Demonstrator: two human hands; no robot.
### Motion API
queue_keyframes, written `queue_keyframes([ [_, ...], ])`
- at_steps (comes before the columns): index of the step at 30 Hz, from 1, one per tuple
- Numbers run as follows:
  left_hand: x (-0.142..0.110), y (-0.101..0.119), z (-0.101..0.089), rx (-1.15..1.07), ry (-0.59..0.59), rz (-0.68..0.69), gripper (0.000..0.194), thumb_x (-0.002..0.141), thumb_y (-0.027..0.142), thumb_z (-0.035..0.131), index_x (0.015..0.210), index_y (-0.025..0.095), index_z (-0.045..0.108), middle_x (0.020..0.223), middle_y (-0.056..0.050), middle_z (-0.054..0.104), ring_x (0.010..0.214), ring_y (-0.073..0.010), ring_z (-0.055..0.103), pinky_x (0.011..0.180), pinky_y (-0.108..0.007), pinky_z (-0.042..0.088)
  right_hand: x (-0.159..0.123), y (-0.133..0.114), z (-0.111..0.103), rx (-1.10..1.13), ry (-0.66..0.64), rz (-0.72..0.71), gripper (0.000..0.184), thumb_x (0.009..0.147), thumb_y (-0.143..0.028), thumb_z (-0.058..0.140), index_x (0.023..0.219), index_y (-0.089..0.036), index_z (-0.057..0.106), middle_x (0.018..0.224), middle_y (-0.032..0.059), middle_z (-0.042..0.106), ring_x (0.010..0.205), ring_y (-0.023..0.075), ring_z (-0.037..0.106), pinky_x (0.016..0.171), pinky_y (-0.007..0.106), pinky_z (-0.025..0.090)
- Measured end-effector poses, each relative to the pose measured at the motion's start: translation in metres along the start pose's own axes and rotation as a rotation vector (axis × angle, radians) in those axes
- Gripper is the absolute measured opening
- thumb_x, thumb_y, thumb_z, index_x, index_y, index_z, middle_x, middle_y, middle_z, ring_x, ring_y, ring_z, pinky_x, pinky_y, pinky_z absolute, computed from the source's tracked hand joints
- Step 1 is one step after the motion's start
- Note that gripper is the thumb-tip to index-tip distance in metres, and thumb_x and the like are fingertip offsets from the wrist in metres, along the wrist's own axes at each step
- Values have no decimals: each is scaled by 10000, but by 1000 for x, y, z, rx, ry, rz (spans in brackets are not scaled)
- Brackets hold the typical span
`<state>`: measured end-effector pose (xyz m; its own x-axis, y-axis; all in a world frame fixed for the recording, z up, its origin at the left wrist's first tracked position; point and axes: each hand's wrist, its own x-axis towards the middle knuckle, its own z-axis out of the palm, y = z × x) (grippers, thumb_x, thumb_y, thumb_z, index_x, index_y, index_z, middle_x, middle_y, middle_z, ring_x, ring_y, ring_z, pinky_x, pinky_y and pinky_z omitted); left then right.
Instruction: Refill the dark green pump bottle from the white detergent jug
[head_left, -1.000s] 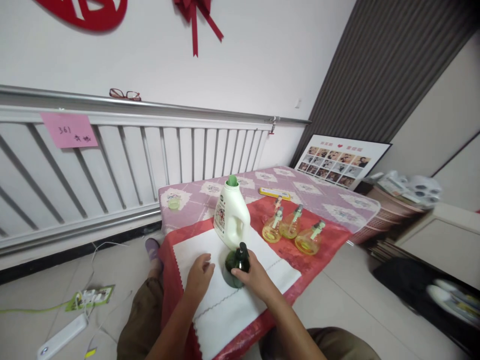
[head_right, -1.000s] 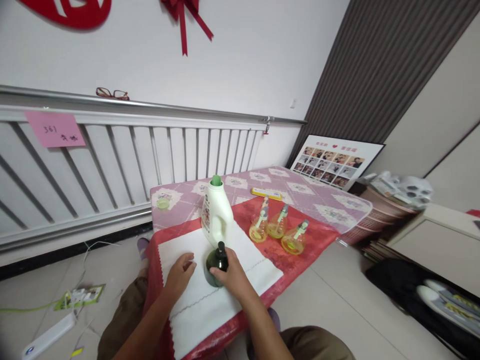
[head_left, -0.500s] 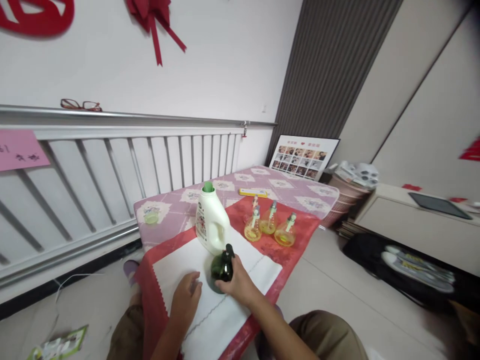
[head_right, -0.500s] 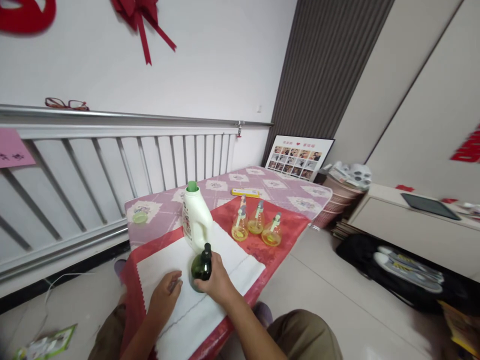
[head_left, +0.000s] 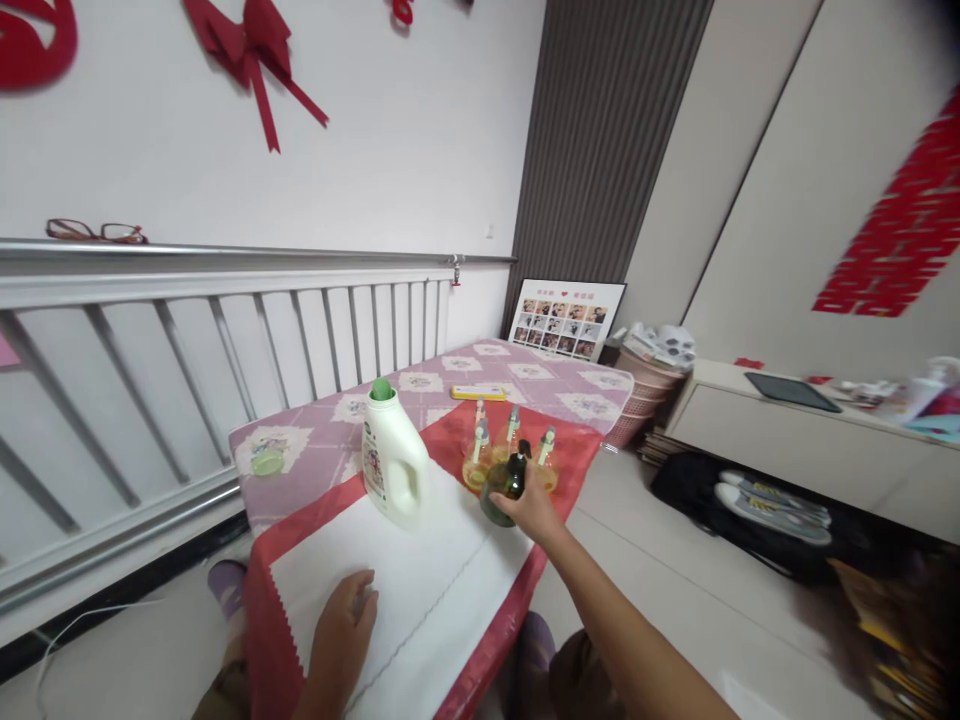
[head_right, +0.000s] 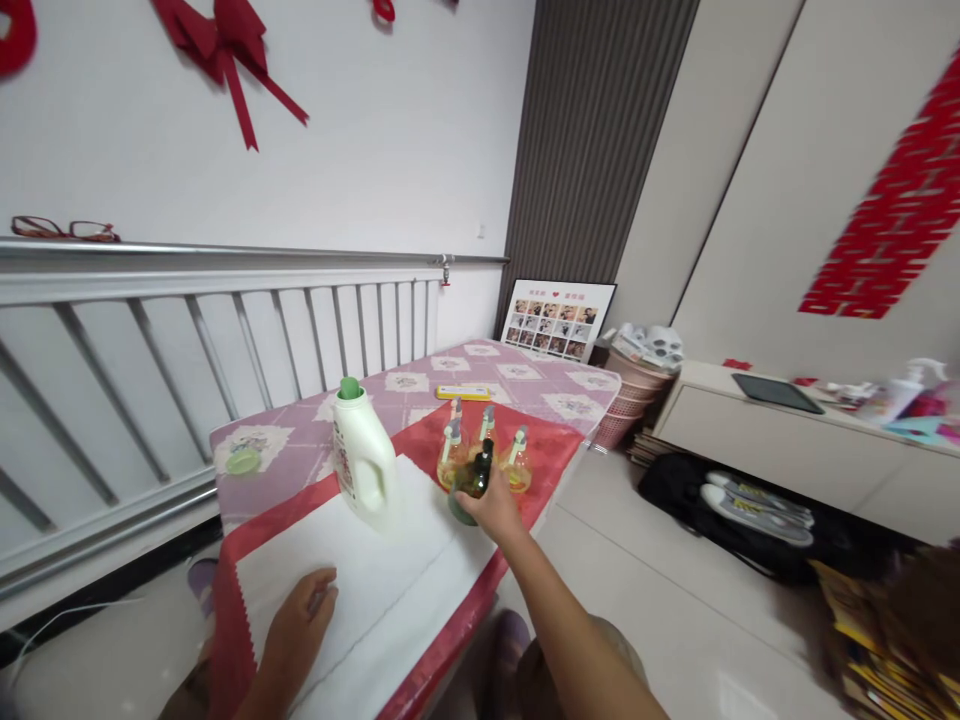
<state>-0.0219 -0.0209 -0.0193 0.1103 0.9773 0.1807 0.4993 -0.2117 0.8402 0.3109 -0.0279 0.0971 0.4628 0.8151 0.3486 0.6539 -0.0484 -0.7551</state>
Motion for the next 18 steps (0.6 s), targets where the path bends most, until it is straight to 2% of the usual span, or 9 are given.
queue_keyframes([
  [4, -1, 0, 0, 14, -4, 0, 343, 797, 407, 476, 1047, 216, 611, 1093, -51, 682, 1049, -235, 639, 961, -406, 493, 13, 27, -3, -61, 83, 63, 658, 598, -396, 704, 1180, -197, 468, 1112, 81, 544, 1099, 277, 546, 953, 452, 433],
  [8, 0, -2, 1, 7, -5, -9, 351, 788, 424, 482, 1030, 212, 620, 1085, -63, 688, 1031, -241, 648, 947, -401, 508, 18, 45, 3, -81, 118, 87, 665, 580, -393, 718, 1167, -202, 472, 1164, 92, 496, 1153, 298, 514, 960, 461, 432],
  [13, 1, -2, 1, 22, -1, 4, 358, 783, 438, 481, 1023, 215, 625, 1080, -65, 691, 1026, -242, 655, 955, -397, 510, 17, 60, 14, -76, 146, 103, 722, 575, -377, 731, 1222, -220, 450, 1226, 106, 449, 1201, 310, 491, 988, 463, 419],
  [18, -1, 0, -1, 25, -8, -9, 364, 783, 448, 486, 1024, 214, 627, 1094, -71, 686, 1036, -250, 649, 960, -408, 507, 16, 66, 21, -69, 155, 124, 783, 584, -401, 737, 1282, -214, 435, 1232, 132, 482, 1165, 331, 533, 980, 503, 423],
])
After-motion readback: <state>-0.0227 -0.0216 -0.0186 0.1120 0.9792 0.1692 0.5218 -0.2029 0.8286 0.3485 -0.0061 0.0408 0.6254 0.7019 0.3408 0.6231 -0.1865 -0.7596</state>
